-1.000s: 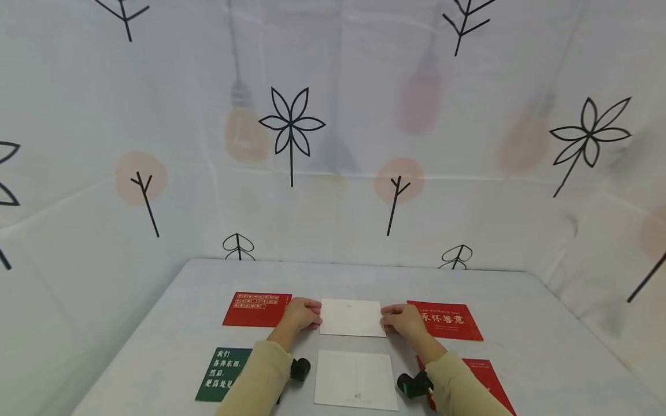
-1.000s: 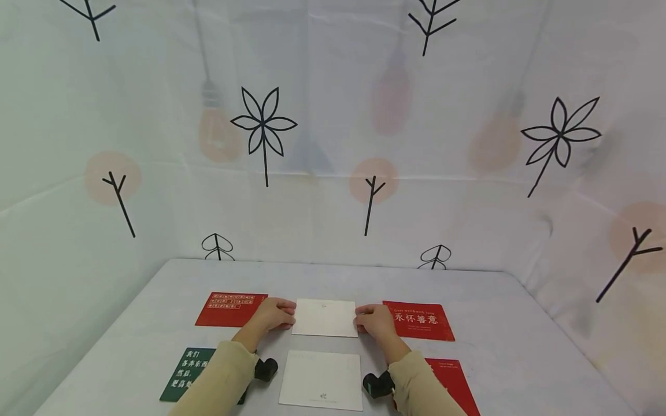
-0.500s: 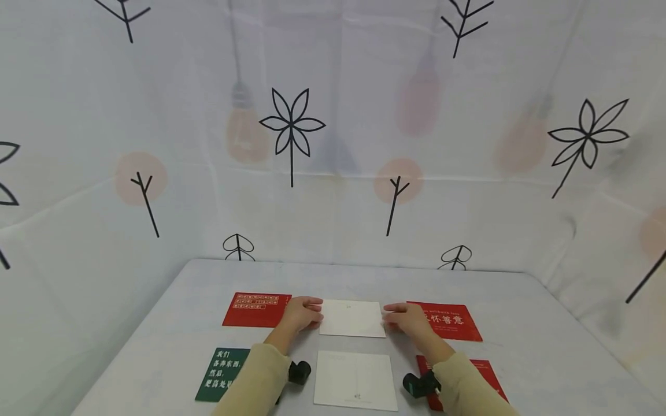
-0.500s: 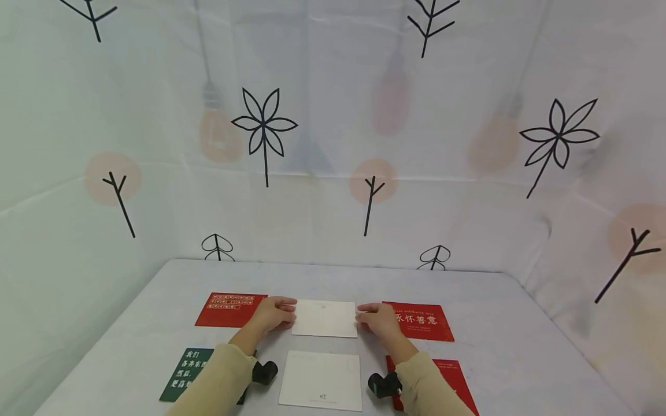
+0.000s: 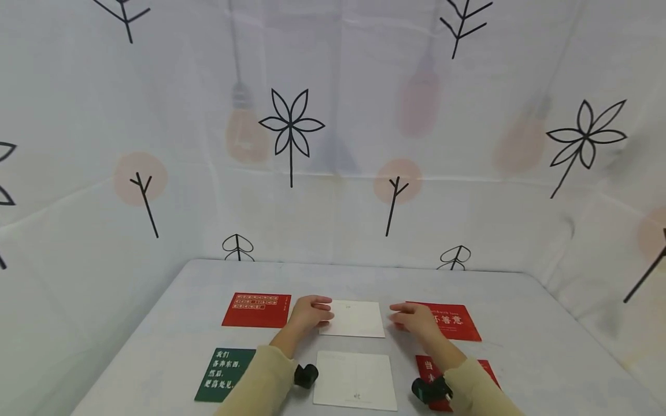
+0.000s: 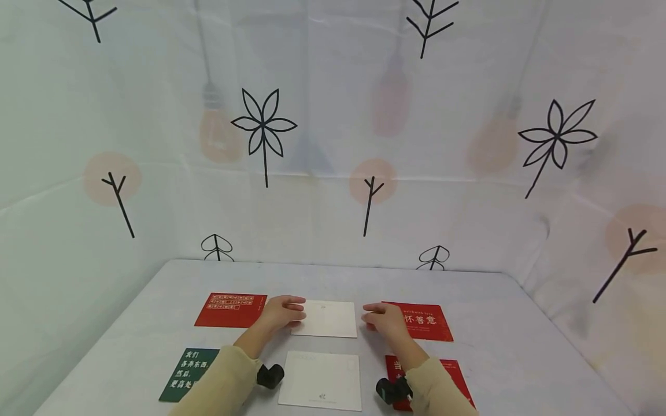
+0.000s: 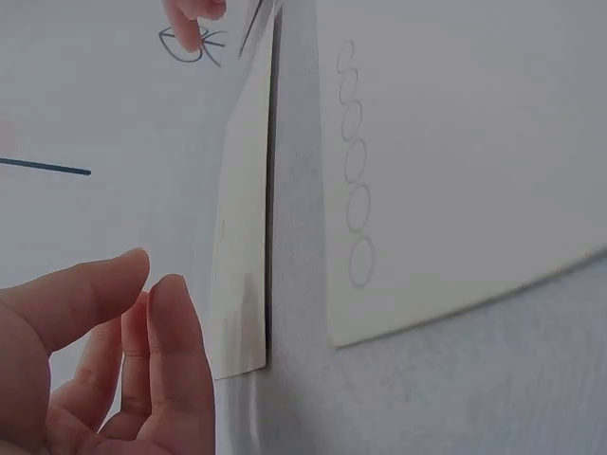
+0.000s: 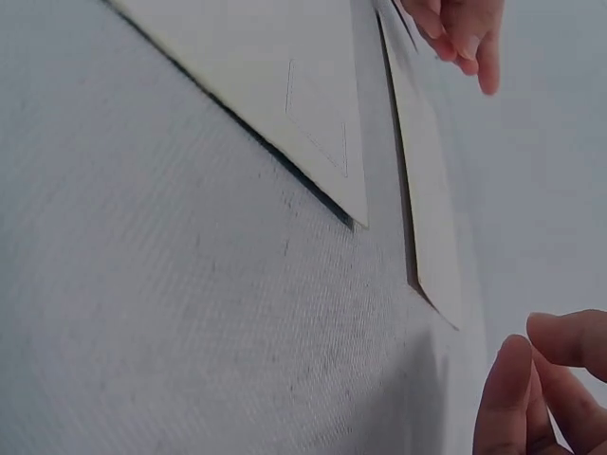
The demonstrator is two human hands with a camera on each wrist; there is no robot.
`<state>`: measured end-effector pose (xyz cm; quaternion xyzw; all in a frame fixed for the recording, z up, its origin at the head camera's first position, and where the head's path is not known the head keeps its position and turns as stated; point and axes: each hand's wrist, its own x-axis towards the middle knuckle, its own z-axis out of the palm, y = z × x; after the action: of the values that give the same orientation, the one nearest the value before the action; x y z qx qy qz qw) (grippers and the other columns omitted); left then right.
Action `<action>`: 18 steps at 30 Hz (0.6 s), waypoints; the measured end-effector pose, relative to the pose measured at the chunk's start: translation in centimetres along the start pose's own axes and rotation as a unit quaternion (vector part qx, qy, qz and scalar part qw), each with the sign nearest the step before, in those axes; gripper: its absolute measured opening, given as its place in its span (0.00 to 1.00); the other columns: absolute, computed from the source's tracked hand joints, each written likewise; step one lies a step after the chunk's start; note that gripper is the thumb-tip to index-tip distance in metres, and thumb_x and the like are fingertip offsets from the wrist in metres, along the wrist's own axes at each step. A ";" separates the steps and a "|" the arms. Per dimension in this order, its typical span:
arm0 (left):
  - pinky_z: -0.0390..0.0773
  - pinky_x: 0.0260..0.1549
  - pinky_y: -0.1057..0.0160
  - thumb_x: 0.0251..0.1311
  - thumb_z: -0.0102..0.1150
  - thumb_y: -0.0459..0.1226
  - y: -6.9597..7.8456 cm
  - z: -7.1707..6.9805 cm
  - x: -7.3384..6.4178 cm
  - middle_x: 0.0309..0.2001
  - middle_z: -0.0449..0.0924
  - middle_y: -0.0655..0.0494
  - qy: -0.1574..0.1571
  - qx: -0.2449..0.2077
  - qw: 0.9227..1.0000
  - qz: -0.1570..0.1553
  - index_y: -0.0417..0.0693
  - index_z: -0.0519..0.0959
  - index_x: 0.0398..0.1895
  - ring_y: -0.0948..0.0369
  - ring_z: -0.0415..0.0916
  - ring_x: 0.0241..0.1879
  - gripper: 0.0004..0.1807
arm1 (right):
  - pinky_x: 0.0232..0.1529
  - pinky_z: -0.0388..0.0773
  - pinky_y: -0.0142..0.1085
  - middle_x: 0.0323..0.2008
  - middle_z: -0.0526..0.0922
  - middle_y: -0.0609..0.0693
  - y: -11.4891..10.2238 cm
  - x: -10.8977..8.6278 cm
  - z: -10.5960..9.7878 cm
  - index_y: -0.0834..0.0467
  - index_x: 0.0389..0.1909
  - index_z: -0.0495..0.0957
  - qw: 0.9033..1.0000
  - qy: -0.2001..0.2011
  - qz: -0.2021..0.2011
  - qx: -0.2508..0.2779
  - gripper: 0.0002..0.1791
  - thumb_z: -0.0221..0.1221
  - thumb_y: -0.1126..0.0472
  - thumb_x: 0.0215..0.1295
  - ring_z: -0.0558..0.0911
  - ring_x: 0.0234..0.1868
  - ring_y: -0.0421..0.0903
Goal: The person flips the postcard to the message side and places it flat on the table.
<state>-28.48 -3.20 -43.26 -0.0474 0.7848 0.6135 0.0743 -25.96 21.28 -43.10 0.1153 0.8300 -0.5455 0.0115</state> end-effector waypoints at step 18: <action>0.81 0.31 0.62 0.50 0.64 0.24 1.1 2.5 -1.6 0.34 0.78 0.50 -0.050 -0.069 0.996 0.017 0.35 0.77 0.47 0.60 0.78 0.31 0.19 | 0.38 0.80 0.36 0.43 0.80 0.59 1.1 -1.1 -2.1 0.67 0.50 0.77 1.000 0.009 -0.008 0.006 0.17 0.59 0.62 0.62 0.80 0.34 0.45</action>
<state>-26.97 -0.51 -42.57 -0.0077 0.7365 0.6690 0.0996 -24.44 23.43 -43.11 0.1136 0.8275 -0.5499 -0.0008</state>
